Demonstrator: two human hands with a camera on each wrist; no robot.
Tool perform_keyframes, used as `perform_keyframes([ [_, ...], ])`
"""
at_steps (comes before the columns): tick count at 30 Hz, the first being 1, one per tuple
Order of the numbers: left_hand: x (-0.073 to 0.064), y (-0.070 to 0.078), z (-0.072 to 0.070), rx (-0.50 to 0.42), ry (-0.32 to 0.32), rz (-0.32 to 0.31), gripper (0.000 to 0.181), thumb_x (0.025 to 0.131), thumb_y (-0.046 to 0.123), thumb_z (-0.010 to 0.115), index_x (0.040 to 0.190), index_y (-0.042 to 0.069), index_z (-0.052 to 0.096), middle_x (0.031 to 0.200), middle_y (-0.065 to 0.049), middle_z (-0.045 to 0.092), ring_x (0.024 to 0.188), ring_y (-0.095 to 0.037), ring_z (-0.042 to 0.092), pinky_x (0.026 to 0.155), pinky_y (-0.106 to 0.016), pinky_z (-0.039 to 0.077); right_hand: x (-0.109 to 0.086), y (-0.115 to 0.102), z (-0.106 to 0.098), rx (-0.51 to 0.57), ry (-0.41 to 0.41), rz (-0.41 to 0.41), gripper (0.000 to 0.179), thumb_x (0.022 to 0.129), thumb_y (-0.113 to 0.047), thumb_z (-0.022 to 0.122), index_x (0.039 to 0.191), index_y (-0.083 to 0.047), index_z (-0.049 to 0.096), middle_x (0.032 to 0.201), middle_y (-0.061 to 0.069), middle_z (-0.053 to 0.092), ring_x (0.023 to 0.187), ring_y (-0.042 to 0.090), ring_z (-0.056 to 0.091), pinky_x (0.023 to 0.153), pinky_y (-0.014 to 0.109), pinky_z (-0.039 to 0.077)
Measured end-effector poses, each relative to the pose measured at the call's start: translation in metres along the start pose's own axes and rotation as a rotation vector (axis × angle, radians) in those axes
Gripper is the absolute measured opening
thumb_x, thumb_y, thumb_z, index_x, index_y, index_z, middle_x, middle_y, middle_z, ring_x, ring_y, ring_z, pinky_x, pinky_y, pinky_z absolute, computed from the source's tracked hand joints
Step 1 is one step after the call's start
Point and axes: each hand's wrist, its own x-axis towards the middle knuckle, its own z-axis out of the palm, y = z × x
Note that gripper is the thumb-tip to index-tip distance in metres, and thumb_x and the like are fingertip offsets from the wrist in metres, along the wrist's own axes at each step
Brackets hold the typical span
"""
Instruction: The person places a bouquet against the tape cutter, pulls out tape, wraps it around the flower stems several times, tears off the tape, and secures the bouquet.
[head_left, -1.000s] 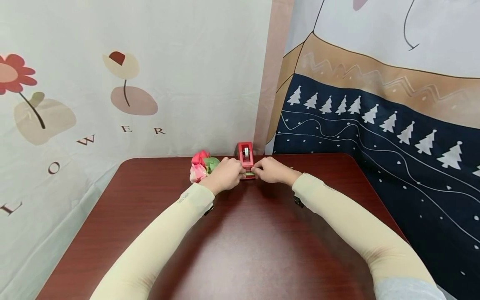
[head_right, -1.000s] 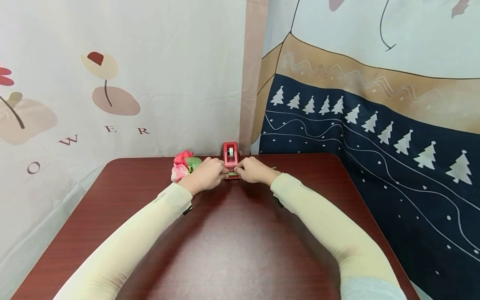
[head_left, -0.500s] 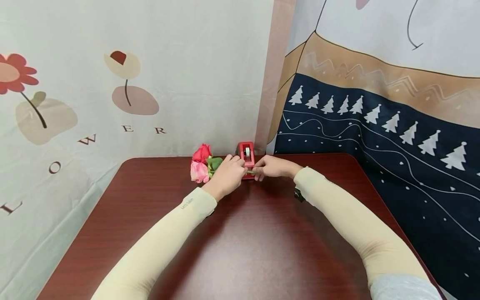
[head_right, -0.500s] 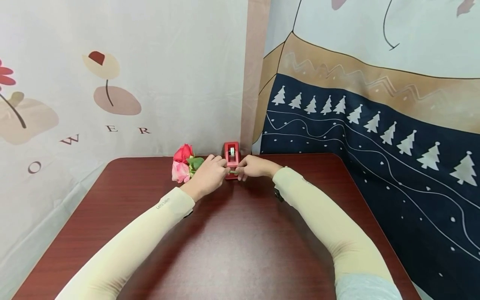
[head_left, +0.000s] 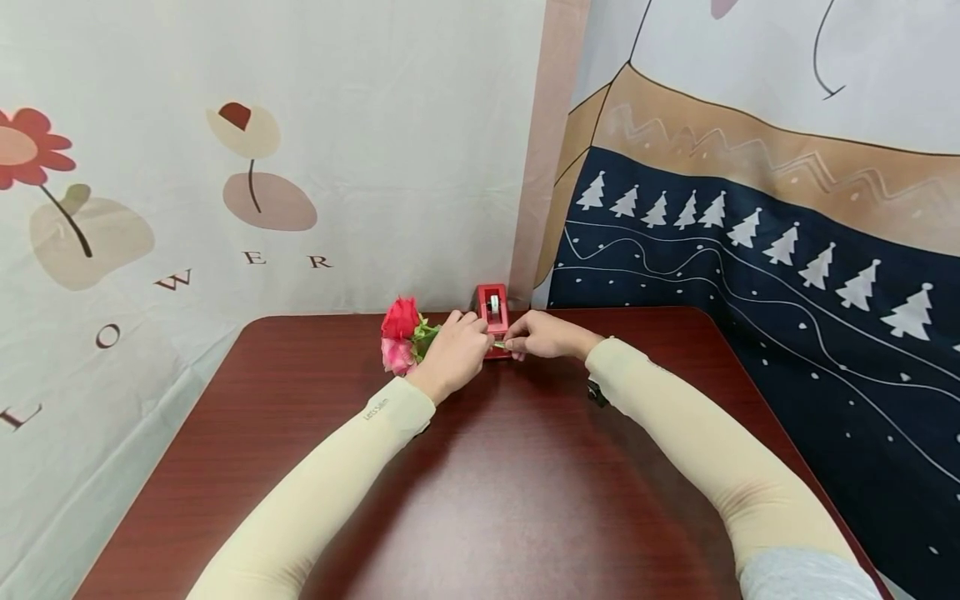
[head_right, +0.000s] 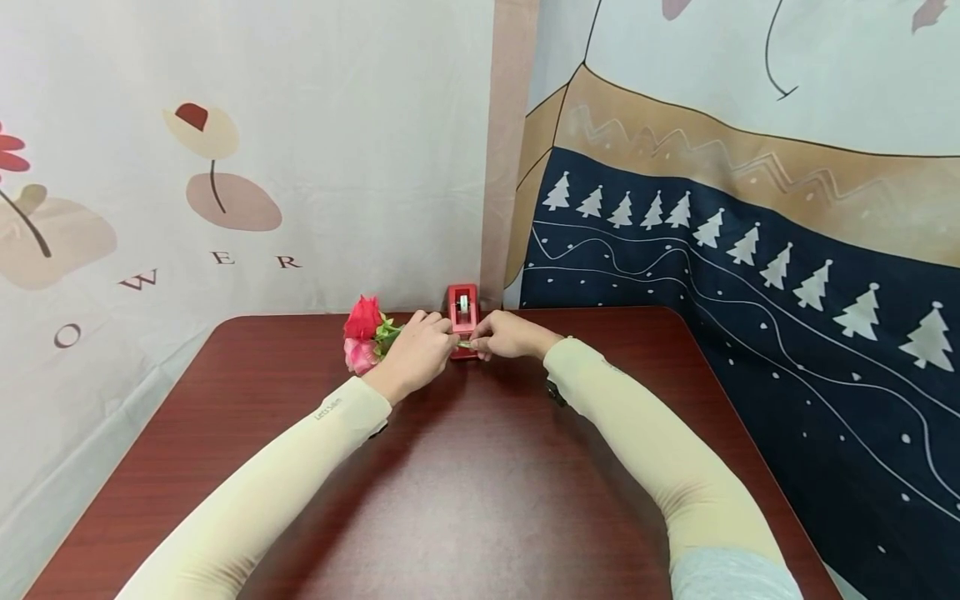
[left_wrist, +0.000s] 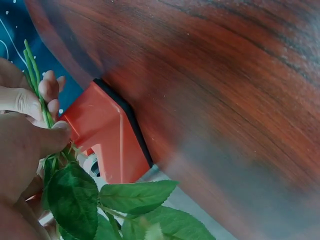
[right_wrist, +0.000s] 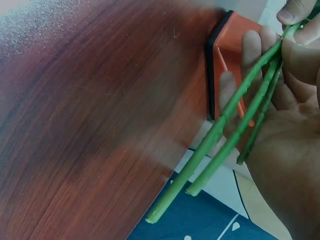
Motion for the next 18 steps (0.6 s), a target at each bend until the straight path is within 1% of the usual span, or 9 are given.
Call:
perform_keyframes([
  [5, 0.001, 0.001, 0.001, -0.01, -0.013, -0.034, 0.005, 0.097, 0.013, 0.078, 0.098, 0.014, 0.083, 0.103, -0.007, 0.075, 0.104, -0.029, 0.067, 0.092, -0.045, 0.048, -0.002, -0.001, 0.005, -0.058, 0.073, -0.017, 0.022, 0.111, -0.016, 0.067, 0.122, -0.005, 0.083, 0.09, 0.005, 0.08, 0.084, 0.019, 0.071, 0.085, 0.033, 0.06],
  [10, 0.002, 0.002, 0.002, -0.03, -0.013, -0.063, 0.007, 0.1, 0.015, 0.077, 0.098, 0.013, 0.084, 0.102, -0.008, 0.077, 0.103, -0.031, 0.069, 0.092, -0.046, 0.049, -0.004, -0.001, 0.011, -0.131, 0.143, -0.08, 0.02, 0.109, -0.014, 0.068, 0.119, -0.004, 0.083, 0.087, 0.004, 0.078, 0.08, 0.015, 0.067, 0.079, 0.031, 0.058],
  [14, 0.004, 0.002, 0.003, -0.065, -0.033, -0.106, 0.008, 0.101, 0.019, 0.078, 0.098, 0.014, 0.084, 0.101, -0.007, 0.078, 0.1, -0.03, 0.069, 0.091, -0.046, 0.048, -0.005, 0.0, 0.017, -0.197, 0.202, -0.142, 0.018, 0.108, -0.011, 0.069, 0.117, -0.003, 0.083, 0.089, 0.005, 0.078, 0.081, 0.014, 0.066, 0.082, 0.033, 0.06],
  [18, 0.007, 0.003, 0.001, -0.136, -0.09, -0.156, 0.01, 0.101, 0.02, 0.077, 0.094, 0.016, 0.082, 0.093, -0.005, 0.08, 0.094, -0.03, 0.071, 0.088, -0.045, 0.046, -0.007, 0.002, 0.022, -0.262, 0.261, -0.199, 0.016, 0.107, -0.008, 0.07, 0.114, -0.005, 0.084, 0.096, 0.006, 0.079, 0.085, 0.016, 0.068, 0.089, 0.039, 0.062],
])
